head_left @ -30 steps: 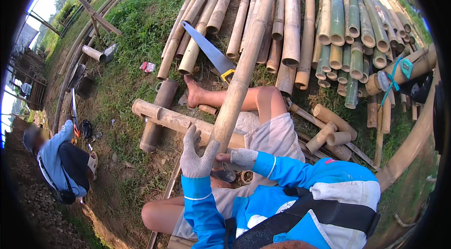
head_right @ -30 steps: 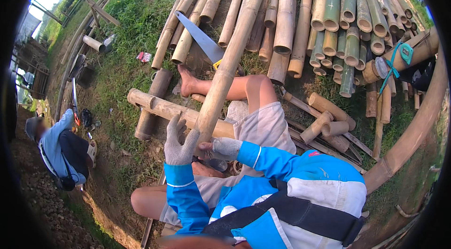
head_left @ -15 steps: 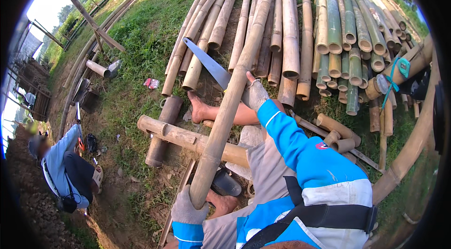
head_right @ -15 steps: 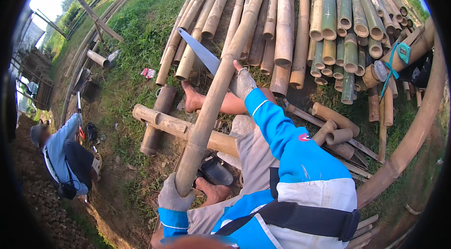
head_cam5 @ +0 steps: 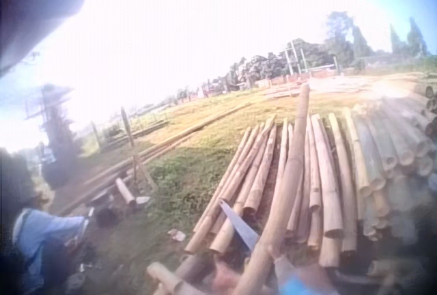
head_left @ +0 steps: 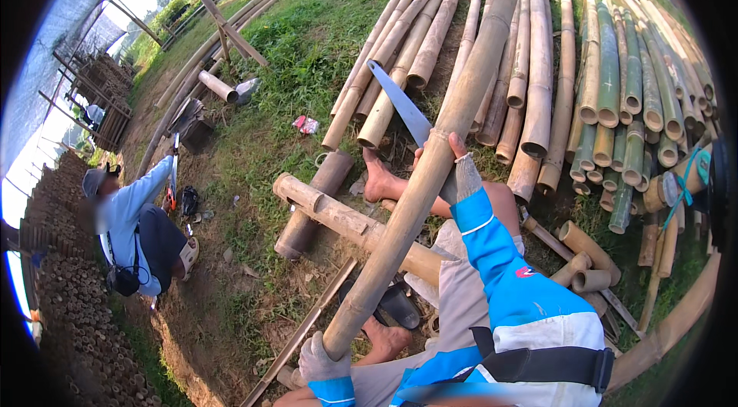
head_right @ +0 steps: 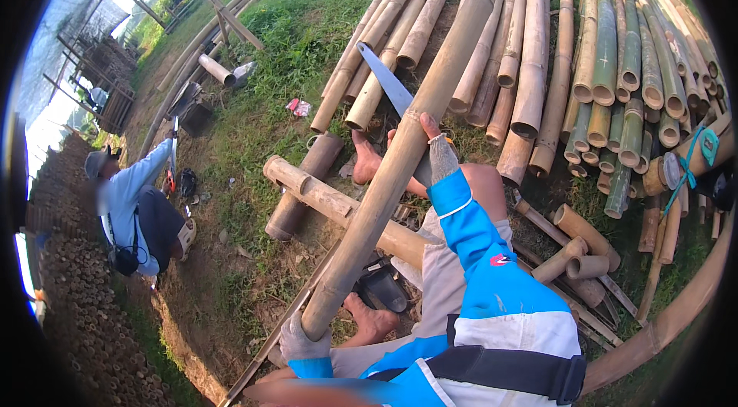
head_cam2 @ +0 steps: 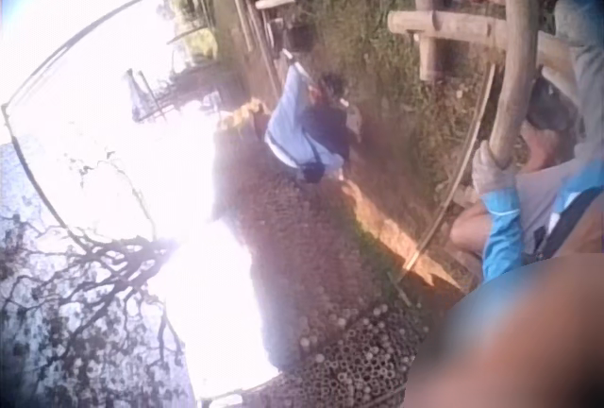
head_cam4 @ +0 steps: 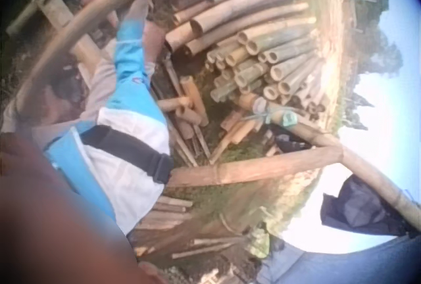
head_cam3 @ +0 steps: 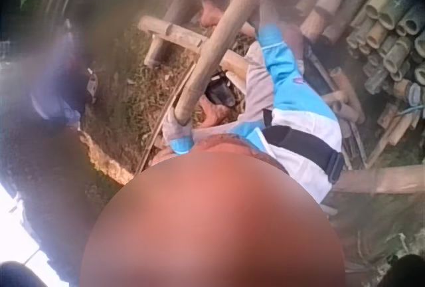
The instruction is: The person uses a hand saw to cut long bamboo poles into shorter sections. They position each pole on a wooden stand, saw through it, and then move the cut pieces aside. The task is performed repeatedly in an outdoor area with many bamboo poles.
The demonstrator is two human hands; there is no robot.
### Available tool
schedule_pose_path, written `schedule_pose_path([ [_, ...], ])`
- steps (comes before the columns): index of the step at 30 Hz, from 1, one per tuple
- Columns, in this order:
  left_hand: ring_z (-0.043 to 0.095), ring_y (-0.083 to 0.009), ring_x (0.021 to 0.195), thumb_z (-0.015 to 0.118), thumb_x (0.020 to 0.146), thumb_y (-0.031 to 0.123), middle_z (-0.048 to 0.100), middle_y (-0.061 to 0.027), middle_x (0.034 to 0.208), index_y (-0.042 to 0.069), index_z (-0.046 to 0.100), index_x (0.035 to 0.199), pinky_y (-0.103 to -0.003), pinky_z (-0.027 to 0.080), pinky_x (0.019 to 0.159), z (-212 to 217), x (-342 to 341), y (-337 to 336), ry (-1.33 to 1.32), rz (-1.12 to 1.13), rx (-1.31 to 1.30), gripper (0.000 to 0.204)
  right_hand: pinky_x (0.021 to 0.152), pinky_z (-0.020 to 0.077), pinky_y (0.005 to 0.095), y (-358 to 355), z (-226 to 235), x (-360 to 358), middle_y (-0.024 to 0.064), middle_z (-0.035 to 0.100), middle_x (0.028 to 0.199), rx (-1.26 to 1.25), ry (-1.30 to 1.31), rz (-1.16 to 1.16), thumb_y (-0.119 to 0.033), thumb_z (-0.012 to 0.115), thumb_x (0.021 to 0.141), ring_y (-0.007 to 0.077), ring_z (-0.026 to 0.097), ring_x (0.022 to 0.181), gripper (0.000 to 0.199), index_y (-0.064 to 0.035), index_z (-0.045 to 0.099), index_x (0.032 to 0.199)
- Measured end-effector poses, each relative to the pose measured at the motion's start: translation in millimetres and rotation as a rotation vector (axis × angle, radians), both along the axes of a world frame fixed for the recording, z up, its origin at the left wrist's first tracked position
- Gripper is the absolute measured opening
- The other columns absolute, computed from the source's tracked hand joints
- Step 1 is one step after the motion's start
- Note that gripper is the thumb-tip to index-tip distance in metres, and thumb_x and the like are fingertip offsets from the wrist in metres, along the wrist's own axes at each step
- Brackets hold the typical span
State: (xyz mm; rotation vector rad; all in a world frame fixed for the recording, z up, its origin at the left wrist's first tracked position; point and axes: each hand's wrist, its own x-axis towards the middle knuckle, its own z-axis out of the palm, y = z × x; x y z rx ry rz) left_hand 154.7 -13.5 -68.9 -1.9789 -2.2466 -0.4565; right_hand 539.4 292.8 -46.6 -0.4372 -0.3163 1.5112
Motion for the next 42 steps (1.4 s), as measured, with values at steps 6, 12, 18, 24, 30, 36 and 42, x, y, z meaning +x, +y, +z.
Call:
schedule_pose_path([
  [6, 0.072, -0.0379, 0.111, 0.096, 0.065, 0.03, 0.074, -0.0125, 0.121, 0.015, 0.065, 0.131, -0.052, 0.058, 0.096, -46.4, 1.2, 25.2, -0.203, 0.079, 0.187, 0.074, 0.099, 0.0607, 0.0511, 2.4, 117.3, -14.0, 0.0225, 0.071, 0.125, 0.335, -0.127, 0.233, -0.059, 0.08, 0.095, 0.0348, 0.072, 0.111, 0.087, -0.0041, 0.05, 0.156],
  [12, 0.073, -0.0381, 0.108, 0.095, 0.068, 0.017, 0.074, -0.0111, 0.119, 0.017, 0.069, 0.124, -0.049, 0.06, 0.094, -5.7, -96.4, 12.6, -0.273, 0.412, 0.426, 0.062, 0.134, 0.0232, 0.0627, 19.4, 253.0, -29.0, 0.0255, 0.044, 0.167, 0.596, -0.061, -0.06, -0.039, 0.077, 0.099, 0.0432, 0.035, 0.158, 0.085, 0.0073, 0.041, 0.161],
  [18, 0.056, -0.0348, 0.145, 0.101, 0.064, 0.034, 0.065, -0.0097, 0.146, 0.018, 0.059, 0.15, -0.059, 0.039, 0.127, 76.6, -160.3, -16.2, 0.111, 0.219, 0.431, 0.098, 0.134, 0.0248, 0.0585, -1.6, 270.4, -82.2, 0.039, 0.039, 0.163, 0.624, -0.423, -0.097, -0.05, 0.079, 0.093, 0.0473, 0.043, 0.153, 0.104, 0.0164, 0.033, 0.158],
  [24, 0.064, -0.0358, 0.133, 0.1, 0.066, 0.036, 0.068, -0.0122, 0.138, 0.024, 0.06, 0.15, -0.055, 0.05, 0.115, 135.8, -136.3, 43.4, 0.02, -0.138, 0.476, 0.093, 0.121, 0.0398, 0.0433, -61.2, 107.0, -213.6, 0.0214, 0.059, 0.145, 0.485, -0.6, 0.105, -0.06, 0.081, 0.093, 0.0271, 0.056, 0.137, 0.094, 0.0095, 0.051, 0.149],
  [30, 0.074, -0.0349, 0.112, 0.094, 0.074, 0.03, 0.074, -0.0081, 0.117, 0.026, 0.068, 0.129, -0.051, 0.06, 0.098, 106.4, -208.2, 34.1, 0.011, 0.22, 0.056, 0.061, 0.113, 0.0494, 0.0439, -57.8, 74.8, -228.6, 0.0146, 0.06, 0.149, 0.408, -0.463, 0.392, -0.056, 0.08, 0.096, 0.0257, 0.055, 0.14, 0.086, 0.0013, 0.052, 0.152],
  [36, 0.069, -0.0332, 0.122, 0.093, 0.074, 0.025, 0.072, -0.0084, 0.122, 0.023, 0.067, 0.13, -0.05, 0.056, 0.105, 41.2, -321.1, -14.3, 0.17, 0.443, -0.075, 0.062, 0.117, 0.0471, 0.0525, -34.4, 52.6, -201.7, 0.0164, 0.058, 0.151, 0.337, -0.384, 0.466, -0.049, 0.081, 0.097, 0.0304, 0.055, 0.141, 0.079, -0.0019, 0.052, 0.152],
  [42, 0.061, -0.0354, 0.136, 0.089, 0.079, 0.025, 0.066, -0.0132, 0.142, 0.018, 0.064, 0.141, -0.048, 0.051, 0.115, -42.2, -387.5, -64.2, 0.059, 1.066, 0.055, 0.067, 0.12, 0.0448, 0.0611, -51.3, -36.5, -318.2, 0.0181, 0.057, 0.153, -0.029, -0.111, 0.715, -0.042, 0.082, 0.098, 0.0351, 0.055, 0.141, 0.072, -0.0051, 0.053, 0.153],
])
